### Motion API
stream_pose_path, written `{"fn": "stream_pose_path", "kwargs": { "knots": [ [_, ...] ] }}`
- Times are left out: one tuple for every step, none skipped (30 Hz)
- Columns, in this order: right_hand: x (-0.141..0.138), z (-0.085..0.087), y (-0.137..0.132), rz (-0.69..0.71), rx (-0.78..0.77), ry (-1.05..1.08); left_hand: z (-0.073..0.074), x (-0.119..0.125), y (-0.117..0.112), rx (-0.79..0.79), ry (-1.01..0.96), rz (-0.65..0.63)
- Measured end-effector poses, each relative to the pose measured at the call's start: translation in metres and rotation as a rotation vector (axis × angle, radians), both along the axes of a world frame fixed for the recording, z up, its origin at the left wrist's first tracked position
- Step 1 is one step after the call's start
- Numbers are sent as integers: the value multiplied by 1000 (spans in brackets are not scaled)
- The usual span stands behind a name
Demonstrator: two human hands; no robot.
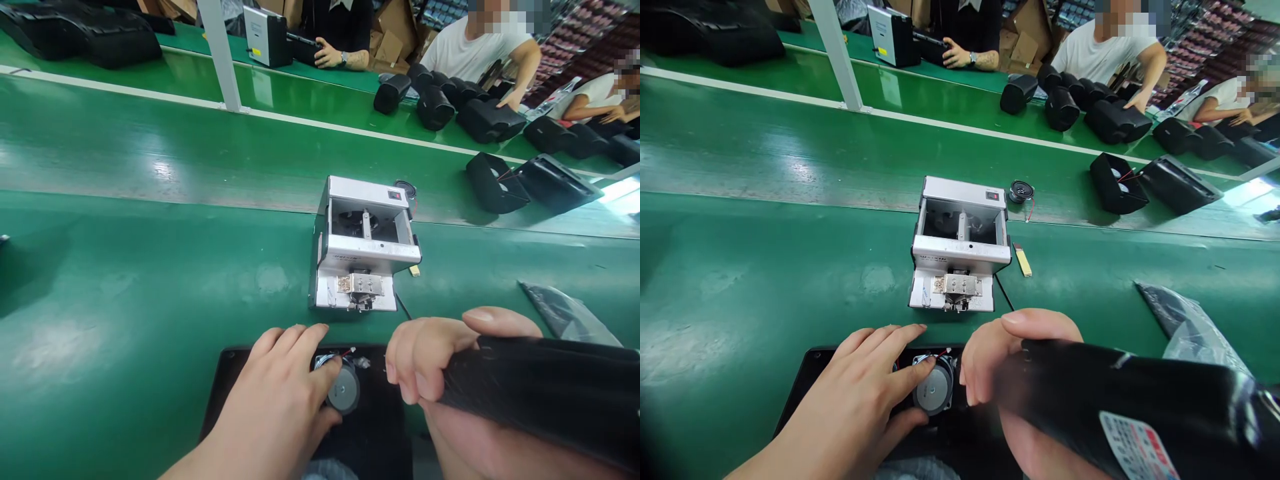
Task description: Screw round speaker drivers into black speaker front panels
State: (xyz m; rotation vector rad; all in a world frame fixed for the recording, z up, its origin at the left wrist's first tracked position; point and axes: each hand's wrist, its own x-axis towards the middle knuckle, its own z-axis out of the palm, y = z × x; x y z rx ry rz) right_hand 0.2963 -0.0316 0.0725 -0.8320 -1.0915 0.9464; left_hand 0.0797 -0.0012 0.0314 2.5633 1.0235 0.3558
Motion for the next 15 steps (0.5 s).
{"fn": "stream_pose_path", "kwargs": {
  "knots": [
    [1,0,-1,18,11,3,0,0,0,0,1,0],
    [2,0,-2,37,8,0,0,0,0,0,1,3],
    [3,0,-2,54,-4,-8,0,0,0,1,0,6],
    [4,0,-2,57,-10,-11,0,-1,0,3,-4,8],
    [4,0,-2,58,-14,-12,0,-1,-1,5,-6,9],
    [3,1,-2,59,-16,-12,0,-1,-1,4,-6,7],
    [2,1,-1,50,-6,-12,0,-1,-1,4,-6,7],
    [1,2,0,39,10,-17,0,-2,-1,3,-3,6],
    [-1,2,1,29,22,-30,0,-2,-1,-1,2,5],
    [-2,3,1,14,31,-42,0,-2,-1,-3,4,4],
    [-3,3,1,0,38,-49,0,-2,-1,-7,7,3],
    [-4,4,0,-10,33,-60,0,-2,-1,-10,10,2],
    [-4,4,-1,4,18,-87,0,-2,-1,-15,16,2],
    [-3,3,-4,26,-1,-122,0,-1,-1,-21,25,0],
    [-1,1,-7,56,-12,-167,0,-1,-1,-25,33,-1]
  ]
}}
